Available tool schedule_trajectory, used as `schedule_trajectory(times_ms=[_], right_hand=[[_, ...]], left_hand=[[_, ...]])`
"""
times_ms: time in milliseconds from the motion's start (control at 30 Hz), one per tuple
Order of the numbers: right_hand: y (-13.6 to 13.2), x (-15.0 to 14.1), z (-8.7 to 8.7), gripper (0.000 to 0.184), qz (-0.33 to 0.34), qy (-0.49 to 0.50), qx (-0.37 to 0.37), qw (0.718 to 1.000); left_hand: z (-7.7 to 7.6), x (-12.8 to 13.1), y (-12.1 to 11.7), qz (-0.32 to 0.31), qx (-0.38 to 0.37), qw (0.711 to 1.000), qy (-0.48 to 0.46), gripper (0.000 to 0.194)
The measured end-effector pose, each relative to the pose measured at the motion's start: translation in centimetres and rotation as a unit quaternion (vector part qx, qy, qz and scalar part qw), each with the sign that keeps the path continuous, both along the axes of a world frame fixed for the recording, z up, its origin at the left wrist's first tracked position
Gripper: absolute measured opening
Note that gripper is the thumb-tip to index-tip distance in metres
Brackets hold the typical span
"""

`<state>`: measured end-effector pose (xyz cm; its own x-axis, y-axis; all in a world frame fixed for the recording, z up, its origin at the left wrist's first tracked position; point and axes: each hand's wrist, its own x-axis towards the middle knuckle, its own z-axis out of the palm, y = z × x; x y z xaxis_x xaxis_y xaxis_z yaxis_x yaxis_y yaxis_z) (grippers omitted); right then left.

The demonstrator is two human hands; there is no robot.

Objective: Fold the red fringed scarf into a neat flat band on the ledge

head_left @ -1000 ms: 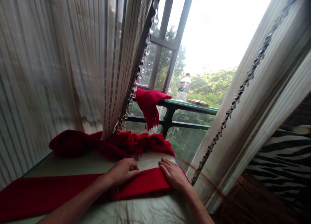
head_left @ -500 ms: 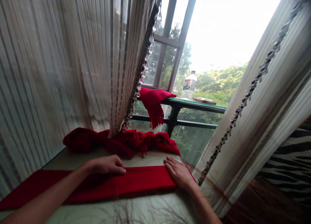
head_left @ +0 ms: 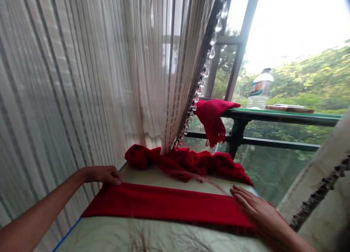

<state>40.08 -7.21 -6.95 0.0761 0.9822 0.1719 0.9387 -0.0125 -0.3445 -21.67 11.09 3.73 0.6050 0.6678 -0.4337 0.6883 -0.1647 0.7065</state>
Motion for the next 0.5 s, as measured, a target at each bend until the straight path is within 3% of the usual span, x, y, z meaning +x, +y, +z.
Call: schedule_trajectory(times_ms=[167,300,400,500], right_hand=[[0.7,2.7,-2.6,0.054,0.012,0.016,0.031,0.999],[0.6,3.8,-3.6,0.051,0.014,0.019,0.044,0.999],[0.4,3.5,-3.0,0.056,0.010,0.014,0.027,0.999],[-0.1,1.9,-1.1,0.059,-0.001,-0.002,0.003,1.000]], left_hand=[[-1.5,-1.2,1.1,0.026,0.023,0.999,-0.022,0.055],[-2.8,-2.0,1.3,0.052,0.067,0.996,-0.023,0.054],[-3.9,-2.9,1.4,0.078,0.114,0.990,-0.005,0.057],[-5.0,-3.5,1.5,0.122,0.173,0.977,0.007,0.064]])
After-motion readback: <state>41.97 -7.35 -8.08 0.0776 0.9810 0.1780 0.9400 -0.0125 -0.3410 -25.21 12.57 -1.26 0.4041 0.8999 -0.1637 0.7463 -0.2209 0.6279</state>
